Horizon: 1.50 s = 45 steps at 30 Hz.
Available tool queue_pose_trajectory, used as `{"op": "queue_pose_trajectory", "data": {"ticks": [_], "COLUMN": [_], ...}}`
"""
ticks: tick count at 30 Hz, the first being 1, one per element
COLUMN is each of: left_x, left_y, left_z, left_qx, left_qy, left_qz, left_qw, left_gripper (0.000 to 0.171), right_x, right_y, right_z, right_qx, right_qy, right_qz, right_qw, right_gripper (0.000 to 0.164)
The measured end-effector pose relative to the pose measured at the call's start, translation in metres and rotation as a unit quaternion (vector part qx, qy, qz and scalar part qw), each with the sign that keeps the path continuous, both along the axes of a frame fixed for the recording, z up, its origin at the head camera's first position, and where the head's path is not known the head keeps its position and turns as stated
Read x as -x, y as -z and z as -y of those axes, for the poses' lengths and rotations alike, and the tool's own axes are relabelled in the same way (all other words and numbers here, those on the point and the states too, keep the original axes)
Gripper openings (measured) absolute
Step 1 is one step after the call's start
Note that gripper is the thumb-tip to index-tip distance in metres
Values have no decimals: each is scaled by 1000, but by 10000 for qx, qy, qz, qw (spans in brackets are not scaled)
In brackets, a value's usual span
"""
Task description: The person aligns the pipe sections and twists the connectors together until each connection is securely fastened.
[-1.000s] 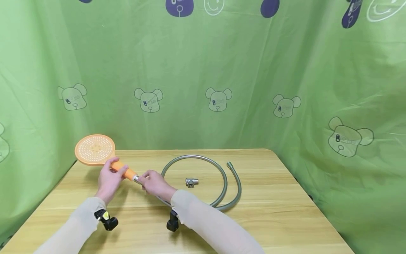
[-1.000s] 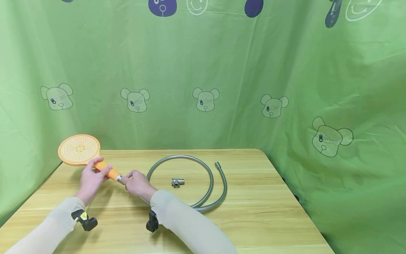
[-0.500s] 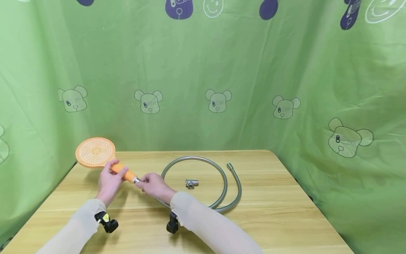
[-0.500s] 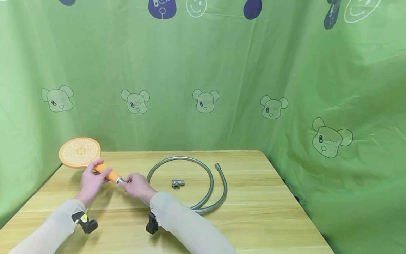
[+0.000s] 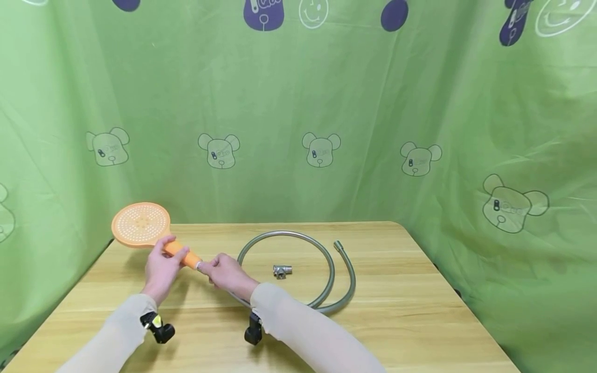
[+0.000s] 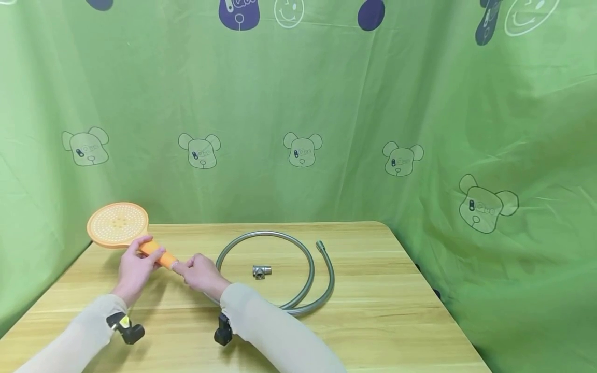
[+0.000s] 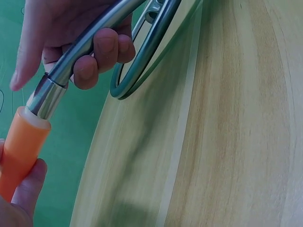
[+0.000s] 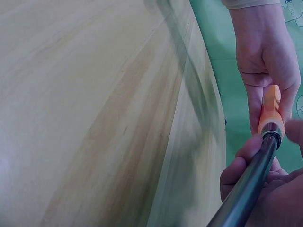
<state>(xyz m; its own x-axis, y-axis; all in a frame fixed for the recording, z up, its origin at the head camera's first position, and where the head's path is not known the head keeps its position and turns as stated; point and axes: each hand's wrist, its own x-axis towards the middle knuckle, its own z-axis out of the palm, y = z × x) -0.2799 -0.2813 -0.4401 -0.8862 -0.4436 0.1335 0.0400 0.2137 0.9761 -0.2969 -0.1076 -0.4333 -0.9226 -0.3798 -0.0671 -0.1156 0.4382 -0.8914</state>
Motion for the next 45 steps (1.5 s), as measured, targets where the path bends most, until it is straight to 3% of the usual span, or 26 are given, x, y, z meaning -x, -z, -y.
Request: {"op": "queue_pose_trajectory", "data": {"ticks": [11, 19, 27, 36, 45], "left_x": [1, 3, 3, 4, 4], "left_y": [2, 2, -1, -3, -3], "left_z": [3, 3, 1, -1, -1], "left_qx": [-203, -311, -402, -558, -510], "left_qy": [86, 206, 184, 155, 217], "left_qz": [0, 58, -24, -58, -19], "left_qw": [9998, 9993, 9990, 9983, 9985], "left_gripper": [62, 65, 64, 63, 63], "right_x": [0, 2, 1, 2, 2], "right_y": [0, 1, 0, 0, -1], "right_z": [-1, -1, -2, -2, -1], "right_qx": [32, -102, 15, -84, -184], "right_qy": [-252, -289, -136, -245, -188], "right_qz": [-111, -66, -41, -304, -192], "right_qw": [9996, 9995, 9999, 9992, 9995], "right_gripper": [15, 33, 25, 13, 29]}}
